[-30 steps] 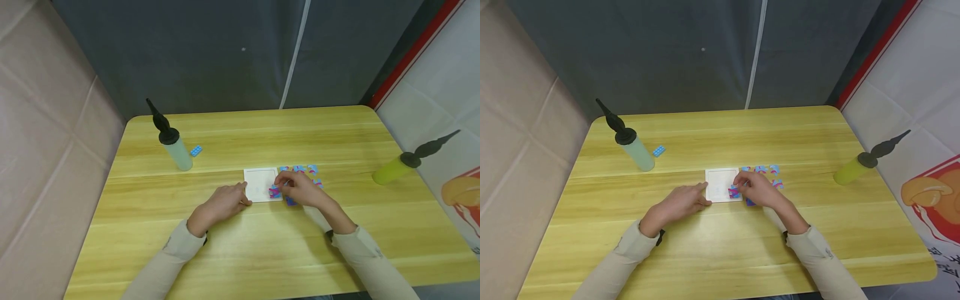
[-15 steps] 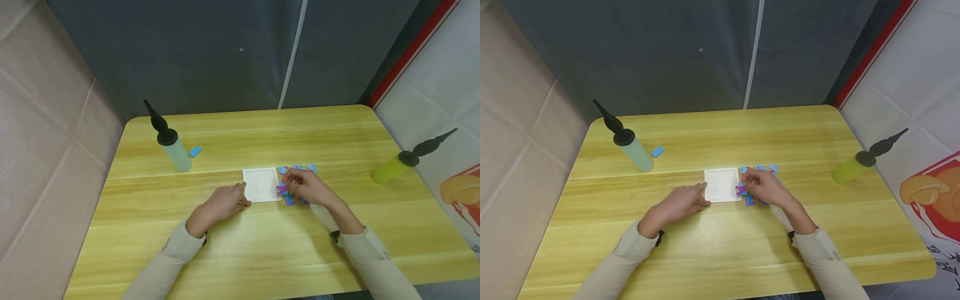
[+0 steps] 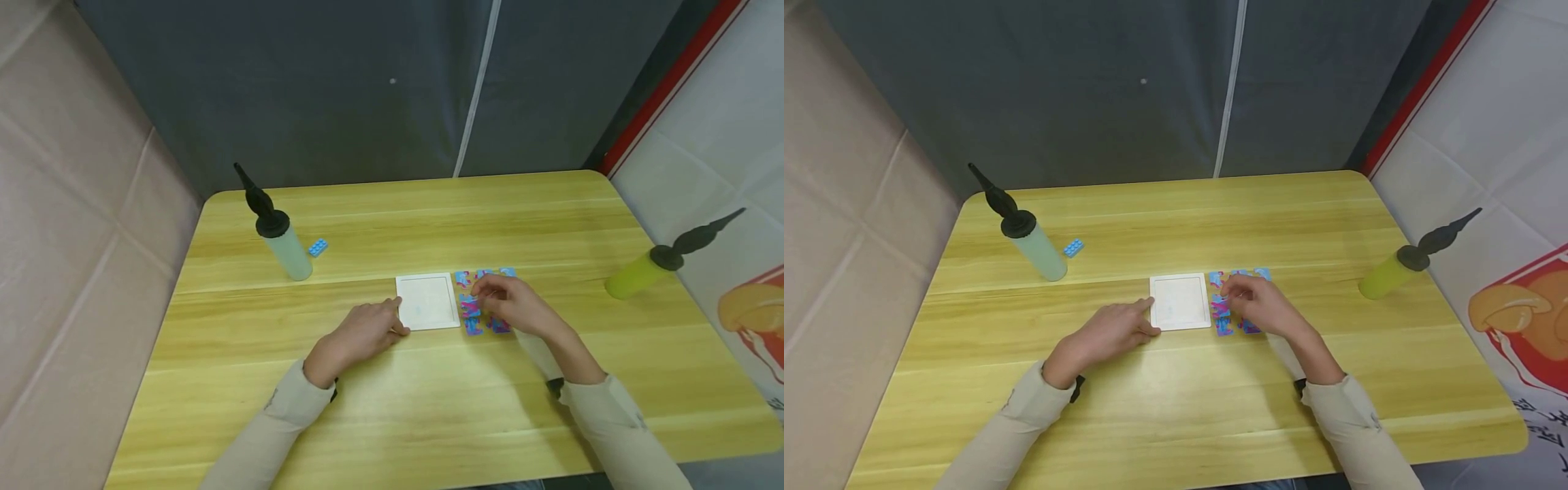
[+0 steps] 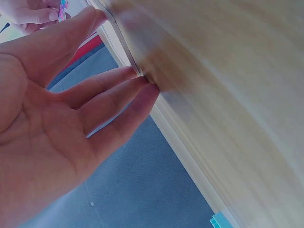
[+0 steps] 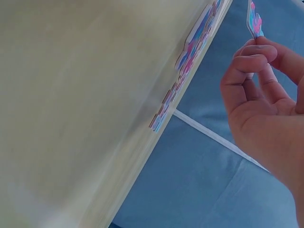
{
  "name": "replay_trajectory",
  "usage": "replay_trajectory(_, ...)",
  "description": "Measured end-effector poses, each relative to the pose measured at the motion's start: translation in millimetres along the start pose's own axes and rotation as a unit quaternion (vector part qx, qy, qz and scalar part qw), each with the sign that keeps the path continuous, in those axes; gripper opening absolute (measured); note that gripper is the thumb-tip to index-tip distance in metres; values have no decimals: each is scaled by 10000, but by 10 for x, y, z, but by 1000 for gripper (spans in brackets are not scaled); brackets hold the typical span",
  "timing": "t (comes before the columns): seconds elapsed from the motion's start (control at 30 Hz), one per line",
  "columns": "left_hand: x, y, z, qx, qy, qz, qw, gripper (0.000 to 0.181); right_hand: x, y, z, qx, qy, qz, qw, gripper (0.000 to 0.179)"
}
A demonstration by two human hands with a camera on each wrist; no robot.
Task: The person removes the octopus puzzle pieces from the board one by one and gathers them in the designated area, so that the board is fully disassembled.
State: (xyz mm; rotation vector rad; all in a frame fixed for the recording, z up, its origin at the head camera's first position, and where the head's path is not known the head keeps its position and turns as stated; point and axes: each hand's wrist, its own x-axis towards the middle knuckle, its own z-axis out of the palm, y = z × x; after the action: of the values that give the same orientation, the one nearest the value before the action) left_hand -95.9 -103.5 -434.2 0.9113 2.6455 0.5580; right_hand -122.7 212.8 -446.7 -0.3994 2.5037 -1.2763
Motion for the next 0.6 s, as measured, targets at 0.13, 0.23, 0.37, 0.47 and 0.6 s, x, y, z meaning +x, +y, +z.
replay_trajectory(0.13, 1, -3, -1, 33, 1, 30, 10000, 18, -15, 2, -22, -24, 31, 47, 10000, 12)
replay_trajectory(0.23, 1, -8, 5, 31, 6, 21, 10000, 18, -28, 4, -36, -34, 31, 69, 10000, 12)
replay_trajectory(0.37, -3, -5, 1, 5, 18, -5, 10000, 17, -51, 17, -60, 9, 5, 118, 9999, 13)
replay_trajectory(0.47, -2, -2, -3, 6, 16, 0, 10000, 18, -74, 26, -77, -32, 13, 119, 9999, 14)
replay_trajectory(0.6, 1, -4, -2, 3, 1, 17, 10000, 18, -109, 34, -103, -53, 13, 130, 9999, 14)
